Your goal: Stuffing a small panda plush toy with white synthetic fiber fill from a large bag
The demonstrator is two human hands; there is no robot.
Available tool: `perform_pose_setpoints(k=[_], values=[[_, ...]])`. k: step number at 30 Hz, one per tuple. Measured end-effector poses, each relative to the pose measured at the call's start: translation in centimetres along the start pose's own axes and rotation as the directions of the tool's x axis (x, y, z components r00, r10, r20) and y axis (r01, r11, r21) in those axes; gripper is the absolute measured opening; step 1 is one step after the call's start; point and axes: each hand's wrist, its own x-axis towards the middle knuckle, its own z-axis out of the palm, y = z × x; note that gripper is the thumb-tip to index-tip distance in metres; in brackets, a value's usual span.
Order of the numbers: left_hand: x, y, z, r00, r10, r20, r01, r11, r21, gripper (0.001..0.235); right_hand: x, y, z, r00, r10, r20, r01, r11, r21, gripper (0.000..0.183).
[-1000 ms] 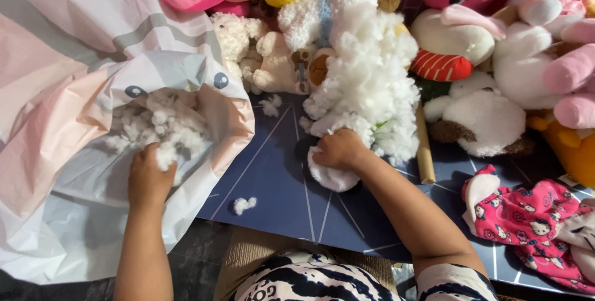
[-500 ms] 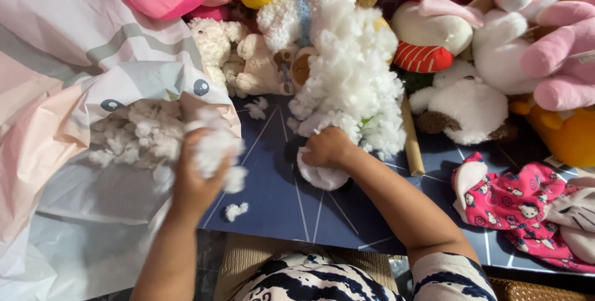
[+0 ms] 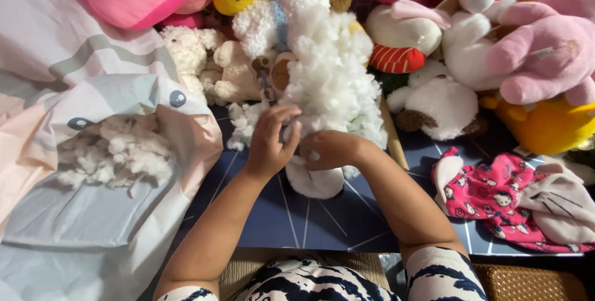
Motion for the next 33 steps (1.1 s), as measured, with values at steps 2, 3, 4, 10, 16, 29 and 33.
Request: perform_pose_setpoints(k=[2,3,4,10,16,29,33], values=[[-2.3,-2.4,1.3,0.996,-0.060,0.071,0.060,0.998,-0.003,0.025,-1.5,-1.0,-2.2,0.998,0.035,-0.043,-0.034,0.999,0.025,0.032],[-3.5,-3.7,1.9,0.982,-0.127,0.137,0.127,0.992,0.010,0.031,-2.2,-1.5,-3.2,0.995,0.059,-0.078,-0.055,0.997,0.052,0.034],[-3.7,-3.9,2.1,0.982,-0.124,0.140,0.125,0.992,0.002,0.031,-2.9,-1.9,-4.0,0.995,0.068,-0.080,-0.064,0.997,0.052,0.034],[-4.4,-5.1,1.7,0.865,-0.363,0.347,0.365,0.929,0.062,0.058,-4.9,-2.4,-6.5,0.924,0.314,-0.217,-0.330,0.943,-0.043,0.025],[-3.0,-4.1,-0.2,0.612,-0.621,0.489,0.643,0.751,0.149,0.070,-2.6,-2.8,-3.2,0.926,0.326,-0.190,-0.336,0.942,-0.021,0.048],[-4.4,-6.4,1.5,0.653,-0.658,0.375,0.633,0.201,-0.748,0.049,0.8,-4.4,-3.1,0.937,0.125,-0.327,-0.030,0.959,0.282,0.017],[-3.9,-4.8,1.0,0.570,-0.666,0.482,0.595,-0.071,-0.801,0.054,1.3,-2.9,-1.5,0.934,0.052,-0.355,0.055,0.957,0.285,0.026]])
